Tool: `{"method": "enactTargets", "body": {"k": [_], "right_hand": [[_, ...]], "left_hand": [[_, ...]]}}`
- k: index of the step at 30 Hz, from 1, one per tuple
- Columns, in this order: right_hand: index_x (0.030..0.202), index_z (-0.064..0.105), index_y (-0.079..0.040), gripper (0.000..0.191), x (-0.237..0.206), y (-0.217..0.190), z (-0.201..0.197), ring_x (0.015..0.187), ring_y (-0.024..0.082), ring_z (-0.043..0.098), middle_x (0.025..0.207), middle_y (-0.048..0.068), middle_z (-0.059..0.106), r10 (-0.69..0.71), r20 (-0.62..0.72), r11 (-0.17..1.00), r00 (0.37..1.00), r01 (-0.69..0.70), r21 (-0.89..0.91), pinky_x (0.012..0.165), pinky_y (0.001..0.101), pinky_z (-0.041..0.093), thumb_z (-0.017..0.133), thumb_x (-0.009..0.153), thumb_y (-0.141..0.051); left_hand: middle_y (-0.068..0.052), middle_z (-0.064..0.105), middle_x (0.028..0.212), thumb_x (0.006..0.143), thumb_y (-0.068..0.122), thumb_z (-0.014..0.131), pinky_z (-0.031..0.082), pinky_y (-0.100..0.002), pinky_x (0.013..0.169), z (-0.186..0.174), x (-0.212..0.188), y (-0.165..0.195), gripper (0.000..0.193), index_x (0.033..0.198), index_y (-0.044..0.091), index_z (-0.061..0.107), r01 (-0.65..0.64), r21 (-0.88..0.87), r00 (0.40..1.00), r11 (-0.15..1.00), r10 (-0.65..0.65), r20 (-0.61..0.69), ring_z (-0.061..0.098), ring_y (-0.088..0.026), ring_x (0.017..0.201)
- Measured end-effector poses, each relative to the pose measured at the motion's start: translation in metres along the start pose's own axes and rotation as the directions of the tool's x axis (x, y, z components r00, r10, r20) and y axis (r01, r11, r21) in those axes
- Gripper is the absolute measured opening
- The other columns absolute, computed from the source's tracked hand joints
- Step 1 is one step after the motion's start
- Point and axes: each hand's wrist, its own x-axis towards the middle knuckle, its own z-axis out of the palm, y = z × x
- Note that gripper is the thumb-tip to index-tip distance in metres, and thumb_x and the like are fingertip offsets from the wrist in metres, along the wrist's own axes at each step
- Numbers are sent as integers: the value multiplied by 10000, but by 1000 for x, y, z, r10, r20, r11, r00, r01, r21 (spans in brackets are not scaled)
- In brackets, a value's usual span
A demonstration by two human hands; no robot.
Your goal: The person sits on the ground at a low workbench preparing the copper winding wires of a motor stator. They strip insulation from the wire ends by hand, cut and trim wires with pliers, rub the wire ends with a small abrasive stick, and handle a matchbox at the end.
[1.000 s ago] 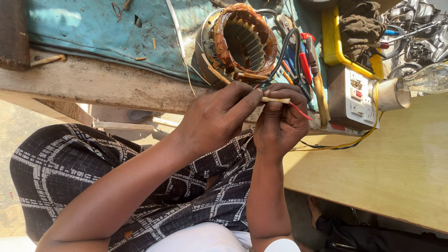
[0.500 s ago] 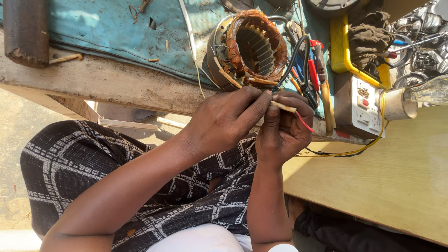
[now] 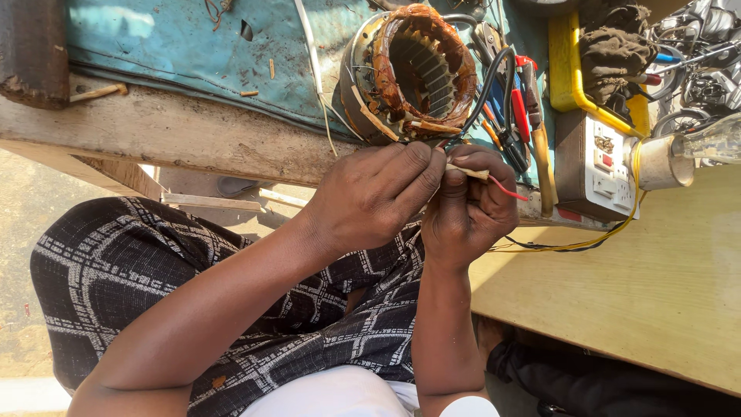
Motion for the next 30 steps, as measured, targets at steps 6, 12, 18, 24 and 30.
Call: {"method": "enactTargets", "body": {"k": [6,12,18,24,30], "right_hand": [[1155,643,52,144,16,-9,-16,991,170,641,1077,137,658,134,172,966,976,-168,195,951,290,539,709,1057,-30],[1127,638,48,209,18,-11,-13,962,183,656,1071,138,665,169,68,954,983,-180,241,857,329,575,653,1097,-158],[1116,629,65,215,17,-8,-12,911,165,638,1040,132,658,134,23,974,991,-136,180,840,304,553,646,1136,-148],[1119,629,35,214,14,-10,-8,957,168,642,1072,125,650,140,48,967,989,-147,207,875,322,566,631,1116,-179],[1061,613,42,248,14,-8,-8,917,152,597,992,122,631,154,85,965,985,-168,203,882,289,505,606,1154,-188]], "left_hand": [[-110,622,1139,917,81,695,600,-365,781,1,-1,1,415,1302,-49,609,36,-9,999,999,-36,20,702,-256,980],[-138,626,1229,868,31,717,597,-387,756,5,-3,0,536,1381,-11,565,130,-78,991,988,-131,1,718,-280,932],[-140,624,1238,837,48,721,595,-397,749,6,-6,-1,568,1380,3,560,128,-77,992,989,-127,29,723,-284,934],[-126,622,1211,876,47,719,591,-394,752,6,-5,0,478,1332,-7,586,121,-93,993,988,-120,17,714,-286,940],[-124,623,1181,853,32,736,585,-391,748,5,-4,-2,449,1280,-15,605,105,-107,994,989,-105,5,710,-285,939]]}}
